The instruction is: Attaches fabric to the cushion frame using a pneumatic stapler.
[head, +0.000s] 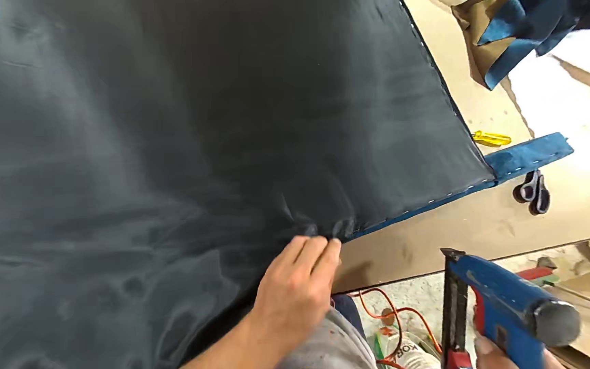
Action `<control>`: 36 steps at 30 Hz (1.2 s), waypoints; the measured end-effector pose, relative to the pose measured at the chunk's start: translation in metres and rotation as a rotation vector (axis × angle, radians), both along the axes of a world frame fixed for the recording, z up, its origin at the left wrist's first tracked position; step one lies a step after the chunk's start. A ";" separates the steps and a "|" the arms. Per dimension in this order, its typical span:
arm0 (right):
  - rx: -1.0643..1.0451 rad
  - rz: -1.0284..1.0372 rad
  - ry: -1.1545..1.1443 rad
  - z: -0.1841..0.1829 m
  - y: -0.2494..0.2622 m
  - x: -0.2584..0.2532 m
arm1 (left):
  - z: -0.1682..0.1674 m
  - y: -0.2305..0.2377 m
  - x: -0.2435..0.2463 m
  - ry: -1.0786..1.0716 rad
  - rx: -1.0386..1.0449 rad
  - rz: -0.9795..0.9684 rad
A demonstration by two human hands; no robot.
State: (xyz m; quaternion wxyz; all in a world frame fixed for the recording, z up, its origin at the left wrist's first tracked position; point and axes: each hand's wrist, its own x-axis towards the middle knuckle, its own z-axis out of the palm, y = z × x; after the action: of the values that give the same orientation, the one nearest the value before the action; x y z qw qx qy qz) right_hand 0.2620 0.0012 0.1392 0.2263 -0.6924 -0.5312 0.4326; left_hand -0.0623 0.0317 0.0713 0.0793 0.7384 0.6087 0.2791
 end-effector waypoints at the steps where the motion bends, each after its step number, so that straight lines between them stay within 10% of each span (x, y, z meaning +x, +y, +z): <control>1: -0.015 0.000 0.022 -0.006 -0.004 -0.002 | -0.005 0.005 0.002 0.036 -0.012 0.002; 17: -0.035 -0.055 0.182 -0.050 -0.054 0.009 | -0.012 0.025 0.015 0.140 0.066 0.075; 36: 0.083 0.035 0.317 -0.029 -0.055 0.006 | -0.005 0.035 -0.009 0.367 0.168 -0.322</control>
State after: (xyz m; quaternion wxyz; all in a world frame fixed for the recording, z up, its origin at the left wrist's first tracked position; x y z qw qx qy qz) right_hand 0.2683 -0.0542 0.1107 0.3283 -0.5961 -0.5181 0.5180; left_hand -0.0717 0.0667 0.0658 -0.0504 0.8682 0.4621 0.1737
